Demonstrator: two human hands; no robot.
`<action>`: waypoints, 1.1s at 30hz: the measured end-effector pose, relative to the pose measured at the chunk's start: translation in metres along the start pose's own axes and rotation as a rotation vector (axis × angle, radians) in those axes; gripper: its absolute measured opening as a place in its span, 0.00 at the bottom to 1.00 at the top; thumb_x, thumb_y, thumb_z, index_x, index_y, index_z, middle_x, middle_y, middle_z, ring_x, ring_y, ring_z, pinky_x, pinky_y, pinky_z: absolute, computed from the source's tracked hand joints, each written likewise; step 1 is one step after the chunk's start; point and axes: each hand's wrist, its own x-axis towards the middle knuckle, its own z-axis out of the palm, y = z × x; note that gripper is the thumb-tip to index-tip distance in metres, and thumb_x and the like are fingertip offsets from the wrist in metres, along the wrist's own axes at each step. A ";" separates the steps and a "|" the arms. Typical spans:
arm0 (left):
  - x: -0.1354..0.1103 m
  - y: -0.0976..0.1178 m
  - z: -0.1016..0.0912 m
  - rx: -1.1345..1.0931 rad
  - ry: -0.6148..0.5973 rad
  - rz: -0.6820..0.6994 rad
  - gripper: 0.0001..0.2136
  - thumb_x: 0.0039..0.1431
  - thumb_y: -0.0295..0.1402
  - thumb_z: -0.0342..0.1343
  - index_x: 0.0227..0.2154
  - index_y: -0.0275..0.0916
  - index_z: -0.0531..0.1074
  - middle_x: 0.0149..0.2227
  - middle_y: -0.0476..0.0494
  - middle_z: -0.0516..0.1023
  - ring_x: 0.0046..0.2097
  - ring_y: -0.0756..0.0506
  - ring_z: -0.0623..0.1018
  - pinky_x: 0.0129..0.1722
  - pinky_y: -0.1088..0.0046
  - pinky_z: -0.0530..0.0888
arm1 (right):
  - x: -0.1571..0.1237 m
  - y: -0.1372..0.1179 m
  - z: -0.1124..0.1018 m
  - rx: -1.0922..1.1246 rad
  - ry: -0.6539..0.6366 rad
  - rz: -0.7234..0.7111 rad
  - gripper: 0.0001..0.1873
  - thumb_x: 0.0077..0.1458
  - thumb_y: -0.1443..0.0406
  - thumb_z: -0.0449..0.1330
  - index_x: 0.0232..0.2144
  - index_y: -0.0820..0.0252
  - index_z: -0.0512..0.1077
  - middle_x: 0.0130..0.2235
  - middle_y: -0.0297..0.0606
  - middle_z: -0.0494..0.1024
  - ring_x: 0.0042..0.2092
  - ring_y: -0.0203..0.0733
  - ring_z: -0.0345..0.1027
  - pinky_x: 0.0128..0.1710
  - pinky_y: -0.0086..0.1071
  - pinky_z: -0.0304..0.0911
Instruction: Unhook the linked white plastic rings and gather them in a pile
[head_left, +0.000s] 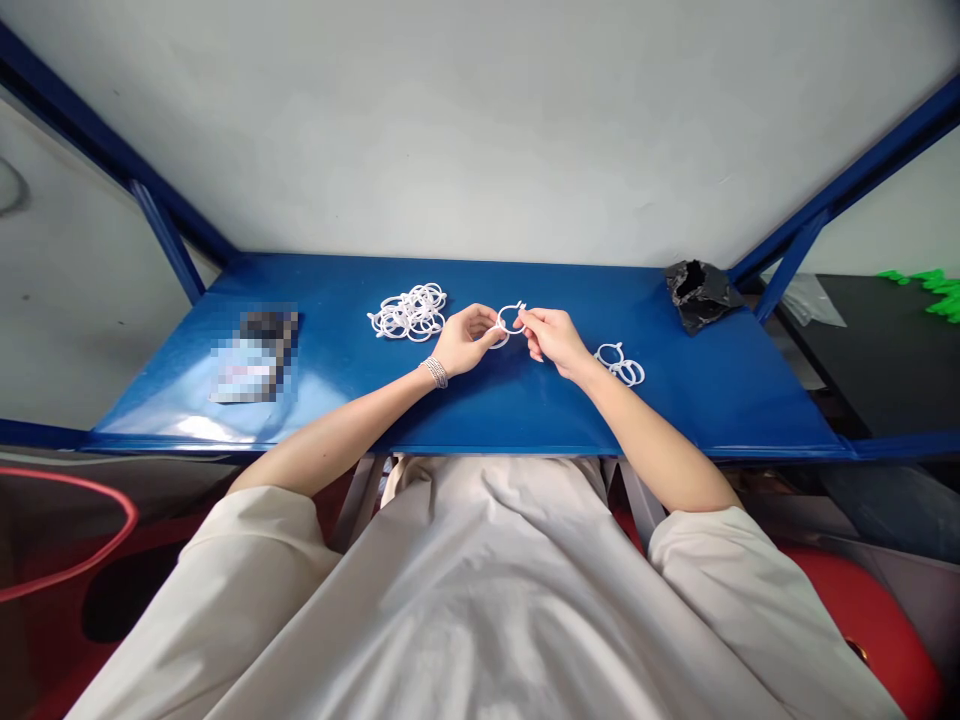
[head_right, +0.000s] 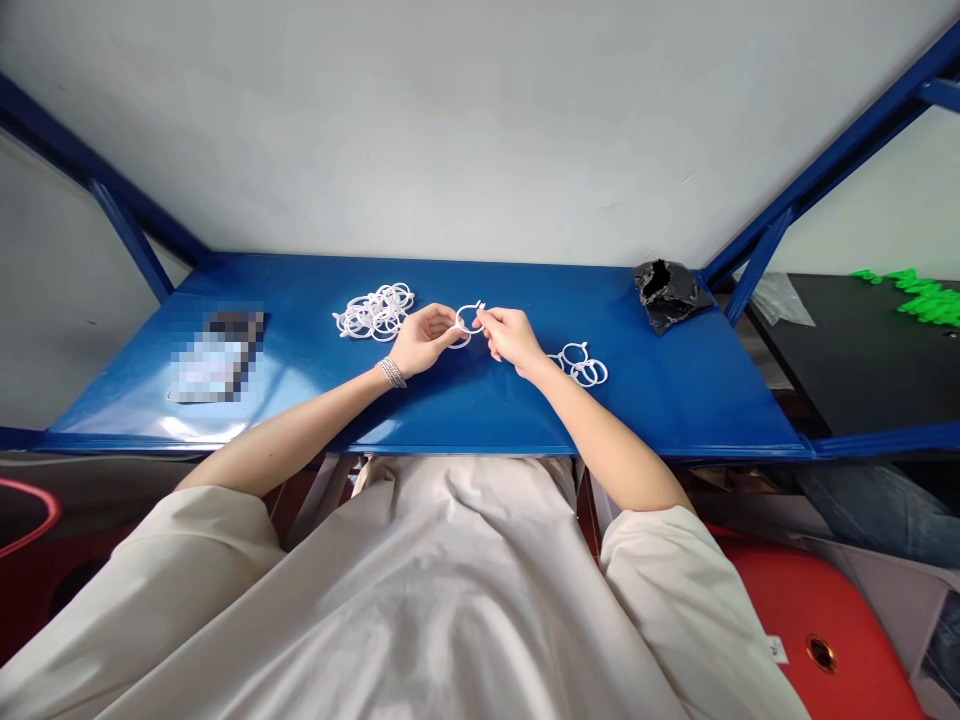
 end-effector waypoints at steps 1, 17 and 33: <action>0.000 0.001 0.000 -0.003 0.006 0.016 0.17 0.55 0.41 0.73 0.38 0.36 0.75 0.37 0.40 0.85 0.40 0.45 0.86 0.44 0.68 0.82 | 0.000 -0.001 -0.001 0.031 -0.002 0.009 0.19 0.66 0.56 0.68 0.27 0.62 0.74 0.22 0.28 0.65 0.16 0.26 0.56 0.12 0.24 0.52; 0.001 -0.005 -0.001 -0.077 0.070 0.131 0.26 0.52 0.50 0.75 0.43 0.39 0.72 0.36 0.42 0.86 0.41 0.43 0.88 0.48 0.63 0.84 | -0.003 -0.004 -0.002 0.148 -0.118 0.142 0.20 0.58 0.55 0.74 0.28 0.61 0.72 0.23 0.29 0.70 0.18 0.27 0.56 0.15 0.25 0.52; 0.002 -0.008 -0.003 0.058 0.083 0.136 0.19 0.57 0.48 0.72 0.33 0.37 0.76 0.42 0.36 0.86 0.40 0.43 0.86 0.45 0.63 0.83 | 0.012 0.013 -0.009 -0.058 0.043 0.006 0.23 0.59 0.52 0.73 0.24 0.60 0.72 0.22 0.31 0.70 0.17 0.27 0.56 0.13 0.25 0.50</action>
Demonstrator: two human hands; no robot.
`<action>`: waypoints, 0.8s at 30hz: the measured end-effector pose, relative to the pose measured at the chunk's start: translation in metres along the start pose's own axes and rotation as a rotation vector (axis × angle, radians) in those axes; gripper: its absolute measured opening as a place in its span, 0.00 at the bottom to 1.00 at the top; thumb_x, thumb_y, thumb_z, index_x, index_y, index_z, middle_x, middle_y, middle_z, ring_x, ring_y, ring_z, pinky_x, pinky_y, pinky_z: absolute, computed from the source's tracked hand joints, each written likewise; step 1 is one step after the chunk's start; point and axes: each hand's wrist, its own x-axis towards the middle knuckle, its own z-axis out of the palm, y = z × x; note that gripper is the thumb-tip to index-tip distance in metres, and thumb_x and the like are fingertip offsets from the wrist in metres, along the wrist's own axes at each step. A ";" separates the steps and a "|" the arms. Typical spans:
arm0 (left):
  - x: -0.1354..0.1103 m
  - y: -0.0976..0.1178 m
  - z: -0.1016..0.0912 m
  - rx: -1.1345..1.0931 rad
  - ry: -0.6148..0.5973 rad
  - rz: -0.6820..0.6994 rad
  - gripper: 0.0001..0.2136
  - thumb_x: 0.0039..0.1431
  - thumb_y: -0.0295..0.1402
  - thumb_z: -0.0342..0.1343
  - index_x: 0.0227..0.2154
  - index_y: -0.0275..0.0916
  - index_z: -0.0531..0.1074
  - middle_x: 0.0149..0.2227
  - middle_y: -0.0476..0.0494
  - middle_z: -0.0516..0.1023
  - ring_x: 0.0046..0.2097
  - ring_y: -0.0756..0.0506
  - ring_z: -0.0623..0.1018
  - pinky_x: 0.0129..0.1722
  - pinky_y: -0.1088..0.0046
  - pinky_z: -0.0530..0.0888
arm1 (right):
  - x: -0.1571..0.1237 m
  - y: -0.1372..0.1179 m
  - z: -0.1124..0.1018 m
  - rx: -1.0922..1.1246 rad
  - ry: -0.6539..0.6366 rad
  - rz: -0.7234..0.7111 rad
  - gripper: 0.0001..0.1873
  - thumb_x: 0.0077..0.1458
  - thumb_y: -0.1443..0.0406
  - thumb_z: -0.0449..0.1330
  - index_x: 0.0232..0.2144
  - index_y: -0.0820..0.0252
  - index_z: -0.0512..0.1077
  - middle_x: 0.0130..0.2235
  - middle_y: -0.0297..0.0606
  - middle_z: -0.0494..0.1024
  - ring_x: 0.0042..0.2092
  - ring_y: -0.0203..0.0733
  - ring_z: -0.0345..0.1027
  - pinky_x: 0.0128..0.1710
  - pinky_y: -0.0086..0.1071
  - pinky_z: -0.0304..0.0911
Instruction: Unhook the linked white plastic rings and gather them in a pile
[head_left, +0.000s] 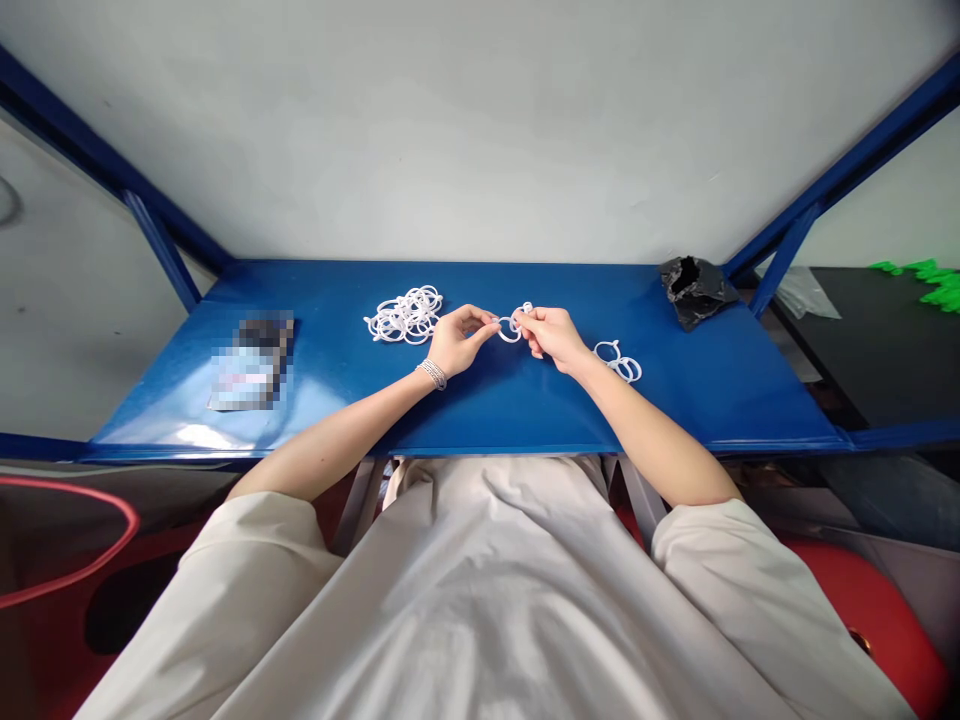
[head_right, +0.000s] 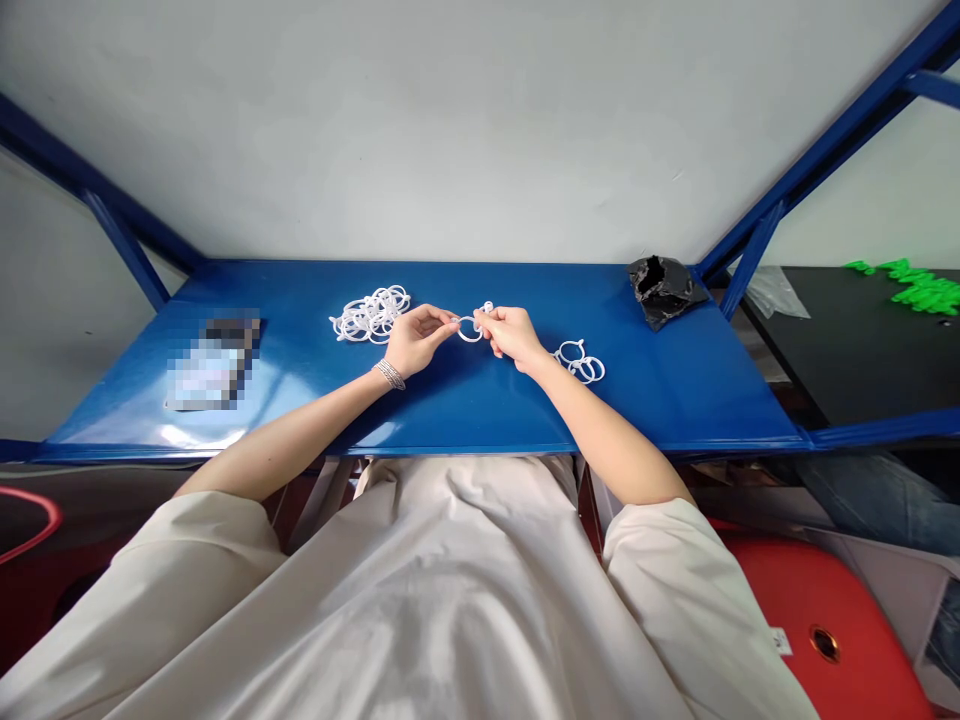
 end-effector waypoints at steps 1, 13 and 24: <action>0.000 0.001 0.000 0.027 0.009 0.012 0.18 0.57 0.48 0.72 0.33 0.37 0.76 0.41 0.37 0.86 0.39 0.44 0.85 0.44 0.64 0.82 | 0.001 0.001 -0.001 -0.041 0.001 0.006 0.23 0.60 0.51 0.71 0.24 0.60 0.72 0.23 0.31 0.71 0.17 0.28 0.56 0.13 0.26 0.50; -0.001 0.008 0.000 0.098 0.021 0.156 0.16 0.60 0.47 0.70 0.36 0.39 0.76 0.34 0.45 0.82 0.32 0.48 0.81 0.36 0.69 0.77 | -0.004 0.006 -0.003 -0.611 -0.029 -0.577 0.22 0.58 0.52 0.71 0.49 0.58 0.79 0.52 0.48 0.79 0.52 0.52 0.76 0.53 0.44 0.72; 0.002 0.016 -0.002 -0.103 -0.016 0.087 0.21 0.51 0.48 0.77 0.33 0.40 0.74 0.33 0.45 0.83 0.34 0.47 0.82 0.36 0.69 0.77 | -0.024 -0.009 0.008 -0.556 -0.187 -0.541 0.12 0.62 0.54 0.65 0.37 0.57 0.76 0.32 0.35 0.78 0.33 0.41 0.67 0.39 0.32 0.63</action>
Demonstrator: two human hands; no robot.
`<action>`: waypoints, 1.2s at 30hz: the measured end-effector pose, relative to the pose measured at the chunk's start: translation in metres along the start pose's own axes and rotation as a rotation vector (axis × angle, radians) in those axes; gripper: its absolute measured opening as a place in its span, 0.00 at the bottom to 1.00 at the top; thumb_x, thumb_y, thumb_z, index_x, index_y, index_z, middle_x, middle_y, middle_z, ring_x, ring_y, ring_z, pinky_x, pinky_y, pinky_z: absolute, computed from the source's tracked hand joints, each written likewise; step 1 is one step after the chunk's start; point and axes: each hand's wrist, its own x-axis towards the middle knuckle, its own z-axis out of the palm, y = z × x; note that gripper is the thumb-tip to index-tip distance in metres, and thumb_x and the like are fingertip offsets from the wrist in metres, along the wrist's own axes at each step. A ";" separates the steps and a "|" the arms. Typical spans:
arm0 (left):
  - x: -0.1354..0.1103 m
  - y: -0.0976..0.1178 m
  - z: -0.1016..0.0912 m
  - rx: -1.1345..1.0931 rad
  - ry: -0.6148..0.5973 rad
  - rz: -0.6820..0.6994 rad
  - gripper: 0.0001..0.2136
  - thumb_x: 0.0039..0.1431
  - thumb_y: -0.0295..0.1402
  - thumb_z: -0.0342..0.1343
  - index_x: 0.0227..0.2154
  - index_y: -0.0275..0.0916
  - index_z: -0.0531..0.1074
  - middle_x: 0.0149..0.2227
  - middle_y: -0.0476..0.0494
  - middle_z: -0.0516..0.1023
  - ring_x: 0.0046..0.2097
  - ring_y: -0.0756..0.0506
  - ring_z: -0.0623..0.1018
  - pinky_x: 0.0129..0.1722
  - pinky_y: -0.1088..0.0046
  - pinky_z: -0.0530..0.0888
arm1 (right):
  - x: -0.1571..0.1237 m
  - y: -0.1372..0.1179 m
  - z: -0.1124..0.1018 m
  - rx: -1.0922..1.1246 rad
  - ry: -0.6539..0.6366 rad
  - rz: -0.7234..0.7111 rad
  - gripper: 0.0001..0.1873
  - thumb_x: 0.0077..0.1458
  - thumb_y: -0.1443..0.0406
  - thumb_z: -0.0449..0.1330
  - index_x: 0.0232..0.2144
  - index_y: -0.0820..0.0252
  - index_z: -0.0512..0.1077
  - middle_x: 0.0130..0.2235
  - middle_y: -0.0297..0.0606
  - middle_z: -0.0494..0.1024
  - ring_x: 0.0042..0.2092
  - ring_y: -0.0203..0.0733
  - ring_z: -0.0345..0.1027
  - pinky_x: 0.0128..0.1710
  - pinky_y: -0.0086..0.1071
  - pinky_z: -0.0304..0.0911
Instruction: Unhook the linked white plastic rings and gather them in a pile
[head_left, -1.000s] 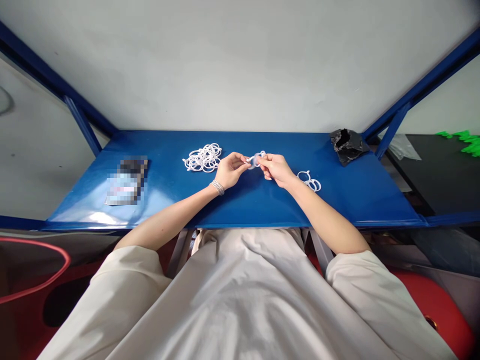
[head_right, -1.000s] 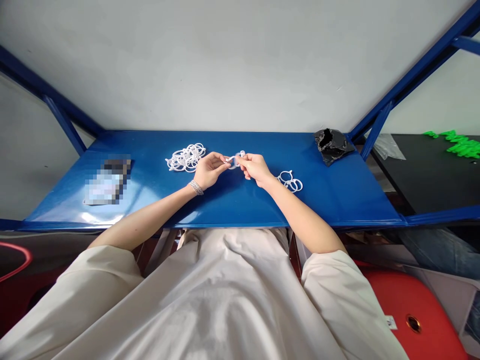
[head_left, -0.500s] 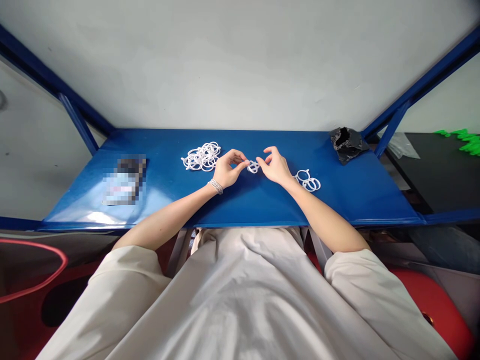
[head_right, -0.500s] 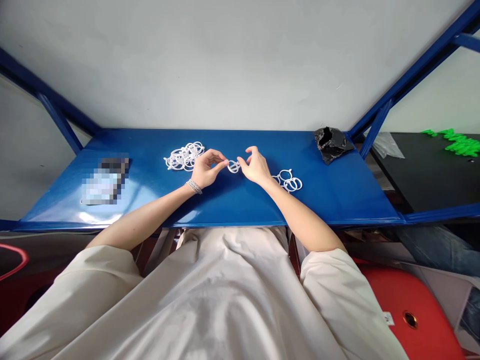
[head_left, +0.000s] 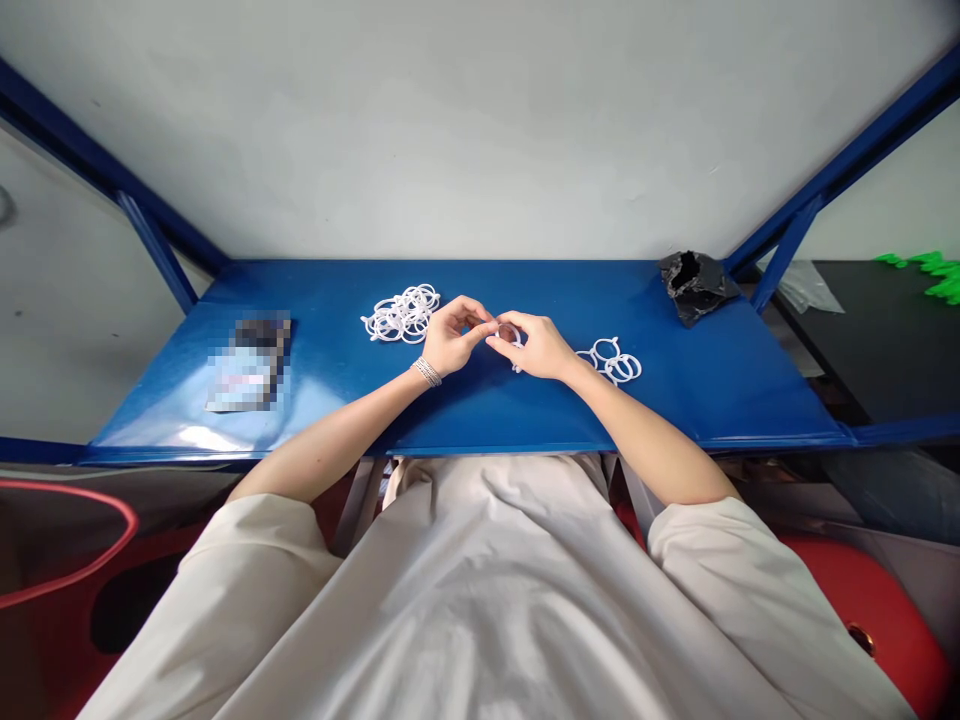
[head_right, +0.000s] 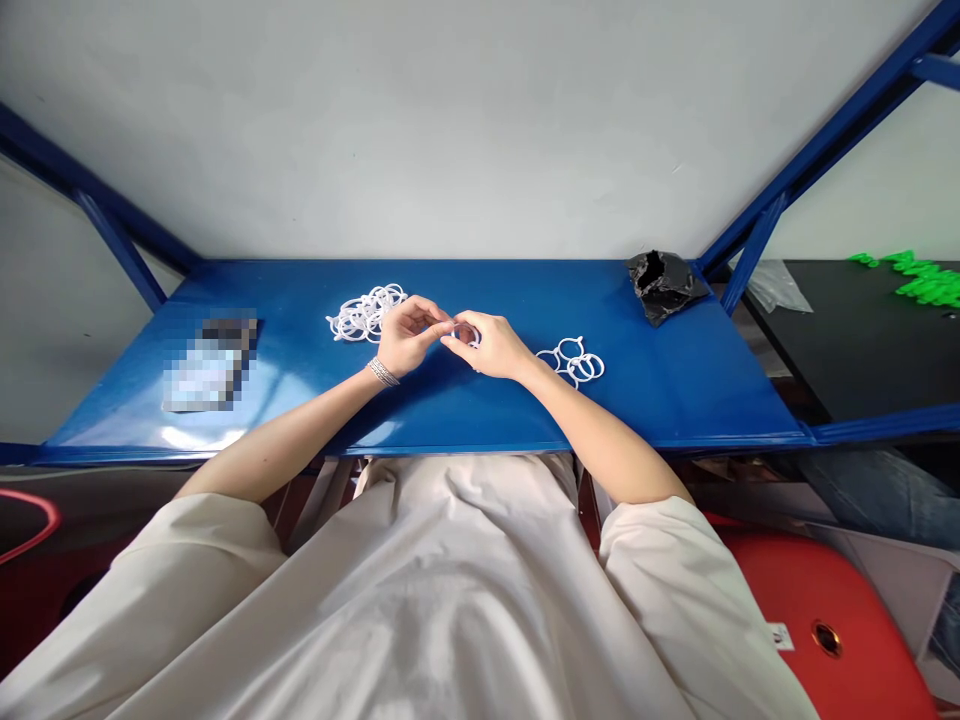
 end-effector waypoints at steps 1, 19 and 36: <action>0.000 0.000 0.000 -0.018 -0.008 -0.011 0.21 0.50 0.48 0.77 0.33 0.40 0.74 0.33 0.45 0.83 0.34 0.47 0.82 0.36 0.69 0.78 | 0.000 -0.001 0.000 -0.002 0.002 -0.002 0.12 0.63 0.55 0.64 0.35 0.57 0.75 0.30 0.34 0.76 0.32 0.39 0.64 0.37 0.32 0.61; 0.009 -0.015 -0.010 -0.178 0.125 -0.108 0.15 0.55 0.41 0.72 0.36 0.42 0.72 0.29 0.51 0.74 0.29 0.50 0.75 0.34 0.70 0.76 | 0.007 0.030 0.002 0.309 -0.056 0.149 0.28 0.52 0.58 0.74 0.53 0.58 0.75 0.38 0.38 0.84 0.35 0.41 0.77 0.35 0.32 0.70; -0.009 0.002 0.007 0.078 -0.126 0.003 0.17 0.61 0.46 0.69 0.43 0.39 0.77 0.42 0.39 0.84 0.42 0.45 0.83 0.46 0.66 0.80 | 0.009 0.019 -0.002 0.525 0.085 0.185 0.23 0.42 0.56 0.80 0.37 0.58 0.78 0.35 0.38 0.82 0.36 0.40 0.76 0.38 0.33 0.75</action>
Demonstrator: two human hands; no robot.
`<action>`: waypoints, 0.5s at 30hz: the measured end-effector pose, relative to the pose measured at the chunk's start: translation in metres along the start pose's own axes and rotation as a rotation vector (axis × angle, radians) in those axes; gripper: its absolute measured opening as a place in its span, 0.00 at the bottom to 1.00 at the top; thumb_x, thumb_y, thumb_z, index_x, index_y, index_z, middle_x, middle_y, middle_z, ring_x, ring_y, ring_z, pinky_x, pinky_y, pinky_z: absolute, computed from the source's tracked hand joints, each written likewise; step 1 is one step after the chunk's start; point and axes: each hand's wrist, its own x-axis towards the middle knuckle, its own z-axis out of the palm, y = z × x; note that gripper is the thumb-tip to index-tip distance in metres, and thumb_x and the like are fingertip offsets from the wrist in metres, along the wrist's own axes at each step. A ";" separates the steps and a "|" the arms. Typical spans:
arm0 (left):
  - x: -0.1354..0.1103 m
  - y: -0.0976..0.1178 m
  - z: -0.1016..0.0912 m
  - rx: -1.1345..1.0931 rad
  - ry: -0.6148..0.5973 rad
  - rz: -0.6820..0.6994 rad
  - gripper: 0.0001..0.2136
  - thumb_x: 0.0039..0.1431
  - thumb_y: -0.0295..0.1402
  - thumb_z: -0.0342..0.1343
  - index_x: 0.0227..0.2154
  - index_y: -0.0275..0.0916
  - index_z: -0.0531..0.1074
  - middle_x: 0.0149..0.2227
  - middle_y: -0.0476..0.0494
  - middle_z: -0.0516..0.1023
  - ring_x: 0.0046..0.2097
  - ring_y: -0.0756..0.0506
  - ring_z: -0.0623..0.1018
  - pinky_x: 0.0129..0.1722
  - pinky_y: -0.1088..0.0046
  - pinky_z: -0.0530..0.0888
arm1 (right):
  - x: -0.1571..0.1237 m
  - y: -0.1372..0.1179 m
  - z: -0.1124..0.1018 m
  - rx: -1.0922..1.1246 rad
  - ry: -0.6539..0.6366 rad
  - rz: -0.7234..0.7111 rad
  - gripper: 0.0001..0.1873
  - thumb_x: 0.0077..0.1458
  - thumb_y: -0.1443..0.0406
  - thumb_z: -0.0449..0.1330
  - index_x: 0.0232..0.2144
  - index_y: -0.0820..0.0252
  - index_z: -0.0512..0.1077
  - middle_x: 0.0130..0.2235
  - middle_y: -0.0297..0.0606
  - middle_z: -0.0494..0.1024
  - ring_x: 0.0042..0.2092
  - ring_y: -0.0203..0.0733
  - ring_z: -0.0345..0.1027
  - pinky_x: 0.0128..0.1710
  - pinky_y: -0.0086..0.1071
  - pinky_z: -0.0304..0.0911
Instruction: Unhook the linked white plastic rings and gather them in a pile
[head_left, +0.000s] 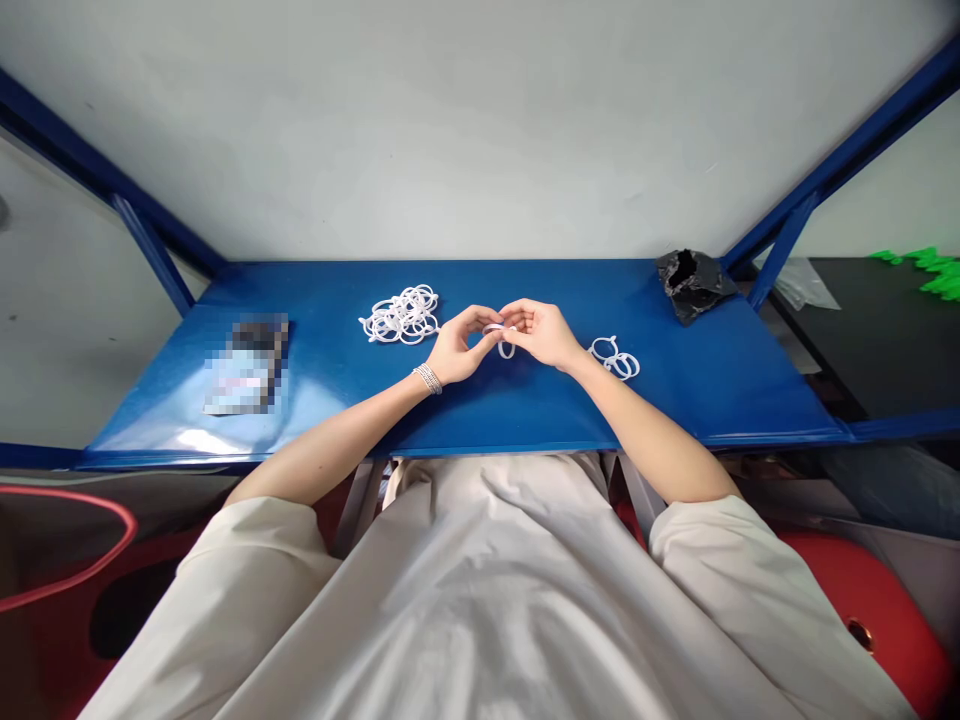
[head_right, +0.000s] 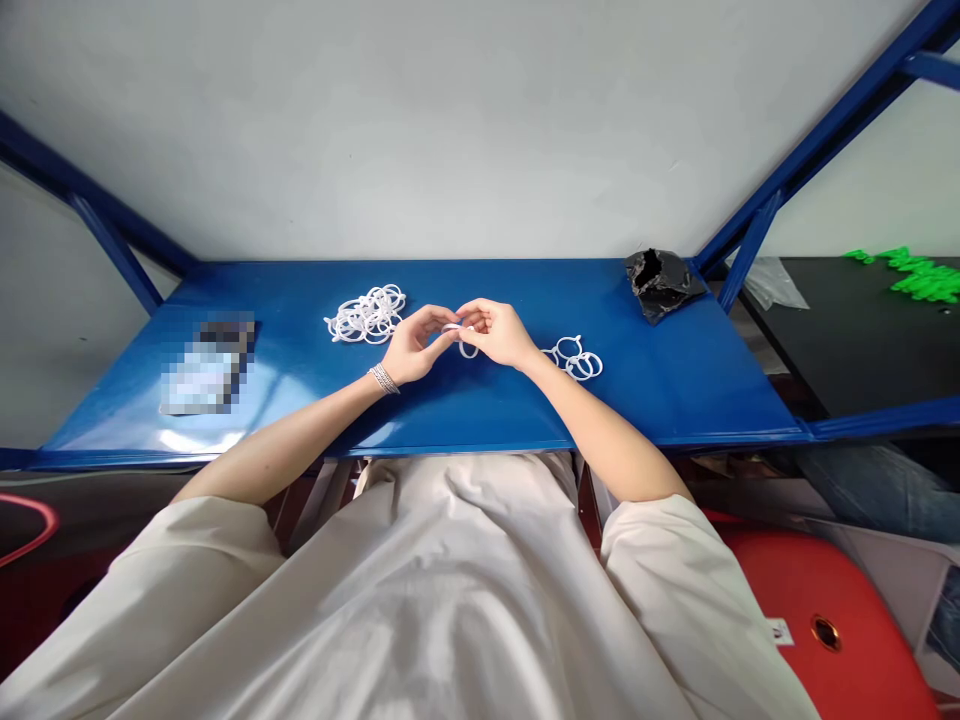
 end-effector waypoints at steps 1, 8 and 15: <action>0.000 0.001 0.001 -0.013 -0.021 -0.010 0.18 0.61 0.48 0.70 0.43 0.38 0.77 0.40 0.40 0.83 0.39 0.45 0.83 0.44 0.67 0.80 | 0.000 0.000 0.000 0.017 -0.015 -0.010 0.23 0.42 0.57 0.79 0.38 0.58 0.78 0.36 0.38 0.83 0.37 0.40 0.76 0.40 0.34 0.76; 0.004 -0.006 -0.003 -0.231 -0.005 -0.116 0.21 0.59 0.53 0.70 0.38 0.39 0.75 0.31 0.45 0.81 0.31 0.47 0.82 0.36 0.68 0.81 | -0.002 -0.001 0.001 0.033 -0.058 -0.013 0.18 0.45 0.61 0.78 0.37 0.58 0.78 0.37 0.38 0.83 0.38 0.41 0.79 0.43 0.35 0.77; 0.004 -0.007 -0.005 -0.288 -0.019 -0.228 0.23 0.53 0.52 0.74 0.37 0.38 0.77 0.31 0.45 0.81 0.31 0.48 0.82 0.32 0.70 0.81 | -0.003 0.002 0.002 -0.031 -0.003 -0.050 0.19 0.49 0.51 0.77 0.35 0.57 0.79 0.34 0.39 0.84 0.35 0.43 0.77 0.36 0.36 0.74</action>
